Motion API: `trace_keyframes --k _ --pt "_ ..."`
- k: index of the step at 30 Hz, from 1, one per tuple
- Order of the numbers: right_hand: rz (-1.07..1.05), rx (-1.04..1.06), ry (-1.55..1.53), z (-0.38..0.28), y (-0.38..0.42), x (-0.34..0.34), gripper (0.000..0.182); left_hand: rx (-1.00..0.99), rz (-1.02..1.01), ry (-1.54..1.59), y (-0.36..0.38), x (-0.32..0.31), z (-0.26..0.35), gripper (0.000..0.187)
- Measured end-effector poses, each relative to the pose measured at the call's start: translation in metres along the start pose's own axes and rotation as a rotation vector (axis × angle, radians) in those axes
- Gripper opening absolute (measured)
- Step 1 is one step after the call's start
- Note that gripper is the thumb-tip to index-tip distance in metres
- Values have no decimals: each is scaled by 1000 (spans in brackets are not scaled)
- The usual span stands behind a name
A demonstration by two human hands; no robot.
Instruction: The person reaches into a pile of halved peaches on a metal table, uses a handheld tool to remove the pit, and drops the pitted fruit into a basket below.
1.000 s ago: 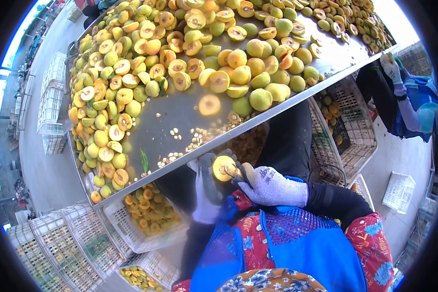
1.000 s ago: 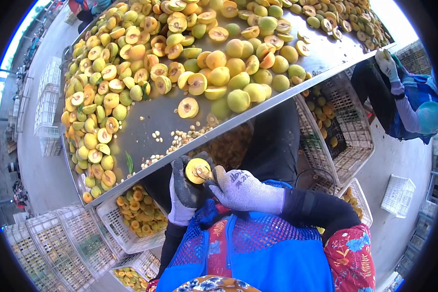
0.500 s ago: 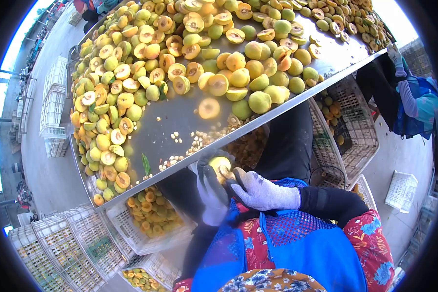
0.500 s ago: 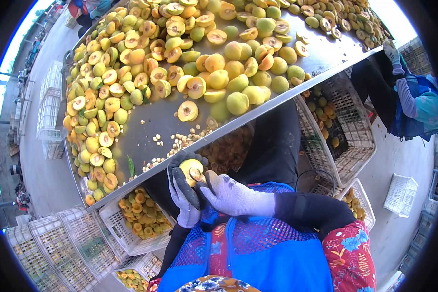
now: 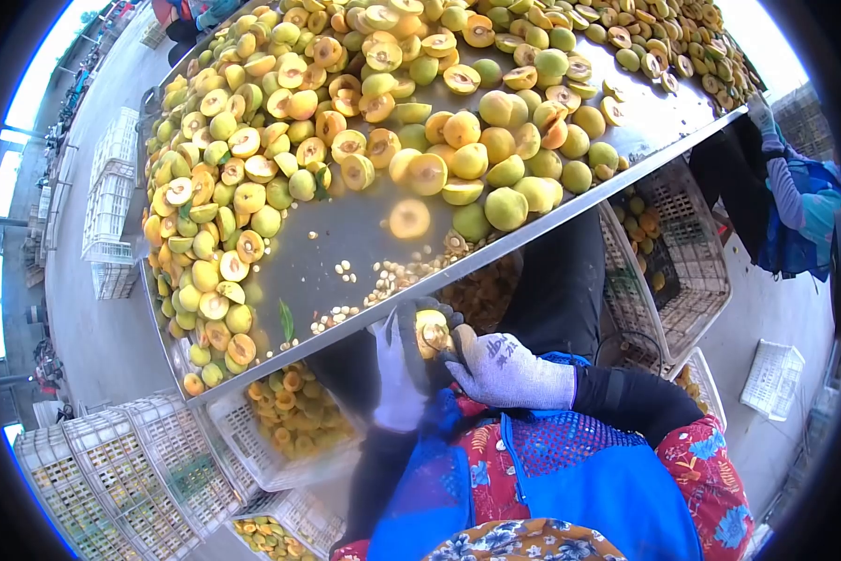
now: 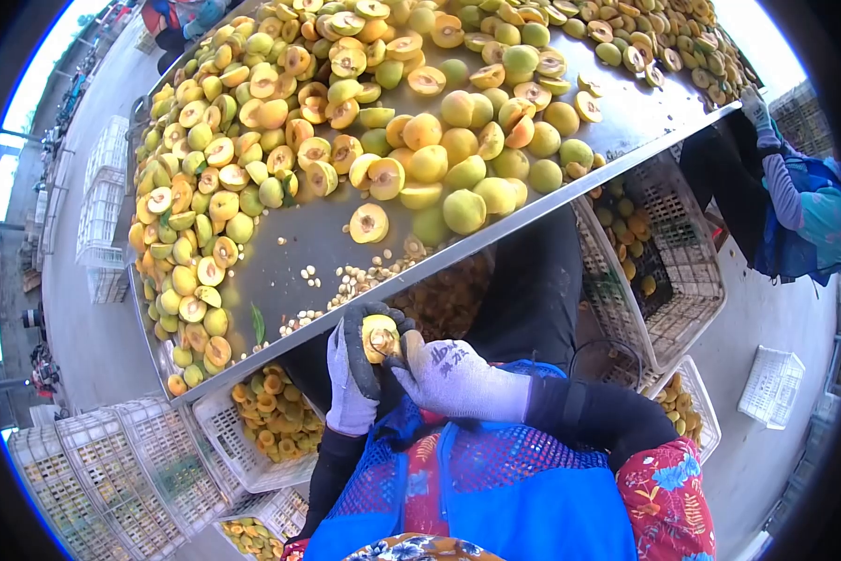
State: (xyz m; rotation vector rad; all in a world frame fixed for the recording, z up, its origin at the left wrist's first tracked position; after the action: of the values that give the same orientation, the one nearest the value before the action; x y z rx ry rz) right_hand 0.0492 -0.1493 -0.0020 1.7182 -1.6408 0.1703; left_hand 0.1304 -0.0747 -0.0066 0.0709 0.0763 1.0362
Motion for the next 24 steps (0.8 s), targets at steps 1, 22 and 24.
trace_keyframes --k 1,22,24 --pt "20 17 -1 -4 3 4 38 -74 13 -117 2 -1 11 43" --pt "-265 -65 -603 -7 0 -1 34 -108 297 106 21 1 12 34" --pt "-130 -34 -302 7 -1 0 35 -78 255 56 19 -1 6 33"
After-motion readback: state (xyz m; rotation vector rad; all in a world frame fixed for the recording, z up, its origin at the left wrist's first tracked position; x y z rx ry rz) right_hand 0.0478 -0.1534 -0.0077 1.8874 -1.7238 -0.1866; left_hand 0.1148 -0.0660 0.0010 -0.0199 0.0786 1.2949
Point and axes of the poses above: each hand's wrist, its own y-axis away from the middle knuckle, its own x-axis out of the back of the hand, z = x × y, the point moved 10 cm from there along -y, towards the middle knuckle, and after that the axes turned 9 degrees about -x, right-handed, at the moved point
